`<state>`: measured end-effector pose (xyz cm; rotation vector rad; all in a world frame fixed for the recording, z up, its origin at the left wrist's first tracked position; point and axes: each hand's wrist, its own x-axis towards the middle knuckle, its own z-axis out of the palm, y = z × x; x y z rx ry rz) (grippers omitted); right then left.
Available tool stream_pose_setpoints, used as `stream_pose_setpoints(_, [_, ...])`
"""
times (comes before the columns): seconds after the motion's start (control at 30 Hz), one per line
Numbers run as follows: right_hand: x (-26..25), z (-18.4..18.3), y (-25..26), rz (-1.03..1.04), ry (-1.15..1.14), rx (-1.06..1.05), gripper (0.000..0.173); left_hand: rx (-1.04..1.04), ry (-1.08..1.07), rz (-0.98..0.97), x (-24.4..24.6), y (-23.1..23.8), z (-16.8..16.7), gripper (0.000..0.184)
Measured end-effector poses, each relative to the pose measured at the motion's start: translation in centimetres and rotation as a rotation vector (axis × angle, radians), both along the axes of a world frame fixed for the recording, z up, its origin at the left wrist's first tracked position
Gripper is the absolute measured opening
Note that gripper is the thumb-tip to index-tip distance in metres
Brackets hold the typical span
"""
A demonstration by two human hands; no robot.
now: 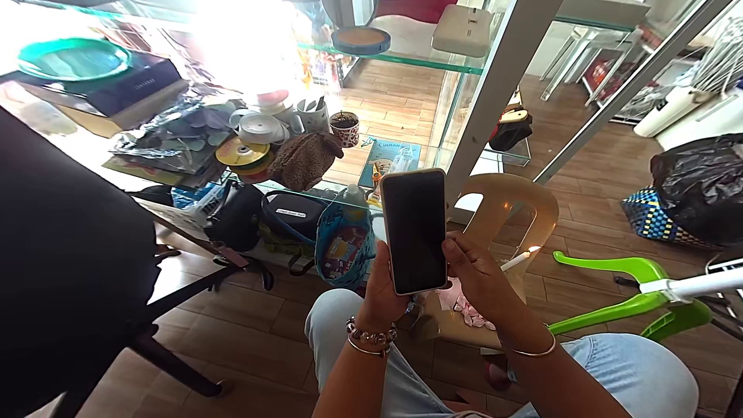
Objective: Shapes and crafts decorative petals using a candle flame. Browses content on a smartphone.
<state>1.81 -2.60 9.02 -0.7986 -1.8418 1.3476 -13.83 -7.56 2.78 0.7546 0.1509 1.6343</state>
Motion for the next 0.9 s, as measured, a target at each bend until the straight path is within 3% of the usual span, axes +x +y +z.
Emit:
stream_pose_setpoints(0.13, [0.2, -0.2, -0.1, 0.009, 0.009, -0.004, 0.038, -0.036, -0.012, 0.010, 0.1, 0.0, 0.2, 0.055])
stream_pose_setpoints(0.23, [0.1, -0.5, -0.7, -0.004, 0.058, 0.082, 0.062, -0.034, -0.057, -0.014, 0.1, 0.0, 0.3, 0.054])
stream_pose_setpoints(0.3, [0.1, -0.7, -0.9, 0.008, 0.069, 0.170, 0.069, -0.024, -0.064, -0.014, 0.0, 0.0, 0.1, 0.055])
stream_pose_setpoints(0.6, [0.2, -1.4, -1.1, 0.052, 0.115, 0.220, 0.064, -0.032, -0.090, 0.010, -0.3, -0.1, 0.1, 0.056])
stream_pose_setpoints(0.9, [0.3, -1.5, -1.1, 0.094, 0.204, 0.088, 0.063, 0.021, -0.092, -0.028, -0.4, -0.1, 0.1, 0.056])
